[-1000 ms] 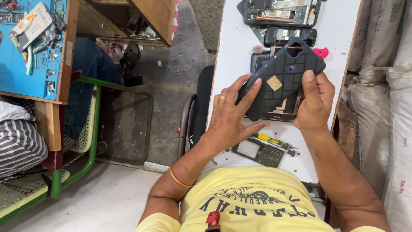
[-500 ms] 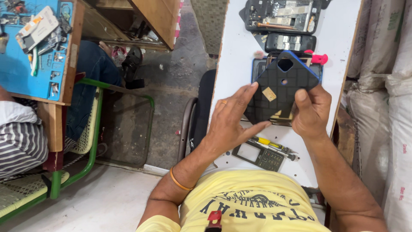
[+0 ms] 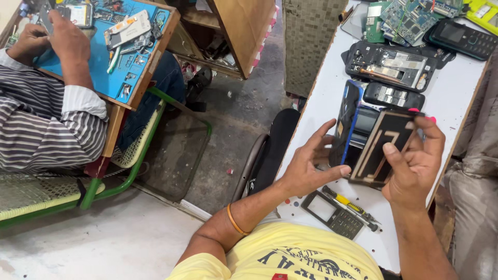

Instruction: The person inspects a white Samsung smartphone with a cracked screen, rotates it, and uses a screwdriver to pry at the side seam. They then place the phone down and handle a blue phone back cover and a black internal frame, comparing the parts.

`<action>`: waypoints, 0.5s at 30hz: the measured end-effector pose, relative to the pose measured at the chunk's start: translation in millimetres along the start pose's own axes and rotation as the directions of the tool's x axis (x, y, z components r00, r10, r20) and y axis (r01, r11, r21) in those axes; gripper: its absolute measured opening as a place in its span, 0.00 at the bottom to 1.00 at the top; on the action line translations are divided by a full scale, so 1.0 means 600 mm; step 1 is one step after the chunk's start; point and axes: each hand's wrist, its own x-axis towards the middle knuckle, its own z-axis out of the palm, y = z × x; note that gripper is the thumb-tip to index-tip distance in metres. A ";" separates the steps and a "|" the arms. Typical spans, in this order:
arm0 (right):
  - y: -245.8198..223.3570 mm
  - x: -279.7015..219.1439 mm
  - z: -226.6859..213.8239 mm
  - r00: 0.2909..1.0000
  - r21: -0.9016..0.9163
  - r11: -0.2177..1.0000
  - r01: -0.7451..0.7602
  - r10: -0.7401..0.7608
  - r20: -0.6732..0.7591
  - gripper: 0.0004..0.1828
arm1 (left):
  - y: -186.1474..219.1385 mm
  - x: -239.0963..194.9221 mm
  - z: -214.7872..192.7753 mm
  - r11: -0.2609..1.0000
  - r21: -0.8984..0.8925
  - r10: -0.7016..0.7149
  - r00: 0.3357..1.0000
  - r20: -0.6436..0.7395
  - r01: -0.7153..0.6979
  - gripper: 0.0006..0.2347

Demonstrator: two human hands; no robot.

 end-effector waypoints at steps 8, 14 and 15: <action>0.013 0.031 -0.019 0.957 0.284 0.926 -0.248 0.280 -0.078 0.38 | -0.027 0.001 0.009 0.962 -0.269 -0.026 0.994 0.102 0.053 0.40; 0.020 0.012 -0.055 0.974 0.417 0.886 -0.205 0.146 0.171 0.43 | -0.005 -0.009 0.014 0.962 -0.272 0.017 0.988 0.153 0.025 0.39; 0.020 0.010 -0.056 0.974 0.427 0.883 -0.196 0.126 0.186 0.44 | -0.003 -0.009 0.014 0.960 -0.276 0.005 0.987 0.164 0.041 0.38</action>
